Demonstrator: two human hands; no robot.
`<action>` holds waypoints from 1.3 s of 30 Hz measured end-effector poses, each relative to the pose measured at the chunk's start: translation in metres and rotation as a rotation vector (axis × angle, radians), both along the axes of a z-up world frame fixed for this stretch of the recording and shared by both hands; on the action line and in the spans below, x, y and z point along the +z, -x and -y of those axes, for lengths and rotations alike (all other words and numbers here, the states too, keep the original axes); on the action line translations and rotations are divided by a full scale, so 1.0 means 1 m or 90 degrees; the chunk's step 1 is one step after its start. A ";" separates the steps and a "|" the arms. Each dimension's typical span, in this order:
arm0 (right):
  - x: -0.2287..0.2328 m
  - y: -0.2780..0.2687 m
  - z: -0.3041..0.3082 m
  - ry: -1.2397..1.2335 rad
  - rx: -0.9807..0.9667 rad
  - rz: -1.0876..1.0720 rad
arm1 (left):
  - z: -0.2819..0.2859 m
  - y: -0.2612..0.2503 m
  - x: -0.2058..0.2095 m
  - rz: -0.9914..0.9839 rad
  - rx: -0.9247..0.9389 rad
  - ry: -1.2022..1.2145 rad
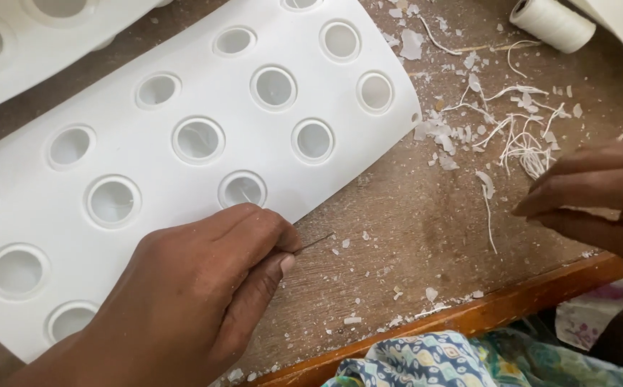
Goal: Preparing candle molds by inserting wicks through the bottom holes using a needle.
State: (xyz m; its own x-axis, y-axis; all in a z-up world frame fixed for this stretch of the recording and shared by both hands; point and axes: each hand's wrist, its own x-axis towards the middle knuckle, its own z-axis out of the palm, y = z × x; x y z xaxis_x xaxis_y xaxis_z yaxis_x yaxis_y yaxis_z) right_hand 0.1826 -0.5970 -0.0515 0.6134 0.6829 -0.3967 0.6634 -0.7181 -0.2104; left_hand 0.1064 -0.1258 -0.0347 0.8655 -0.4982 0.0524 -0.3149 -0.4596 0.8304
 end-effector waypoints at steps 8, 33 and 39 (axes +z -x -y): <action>-0.006 0.046 -0.015 -0.162 -0.074 -0.046 | 0.001 0.000 0.002 0.026 0.002 -0.016; -0.002 0.008 -0.226 -0.769 -0.270 -0.387 | -0.004 -0.003 0.004 0.109 0.163 0.144; -0.017 0.011 -0.219 -0.691 -0.338 -0.428 | -0.002 -0.004 -0.002 0.144 0.121 0.149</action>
State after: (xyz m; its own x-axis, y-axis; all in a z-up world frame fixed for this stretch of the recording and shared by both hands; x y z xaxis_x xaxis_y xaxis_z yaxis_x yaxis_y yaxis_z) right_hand 0.1716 -0.3776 -0.0684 0.7992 0.5838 -0.1429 -0.0872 -0.1226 -0.9886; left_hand 0.1102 -0.1242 -0.0372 0.8946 -0.2824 0.3463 -0.4301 -0.3339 0.8388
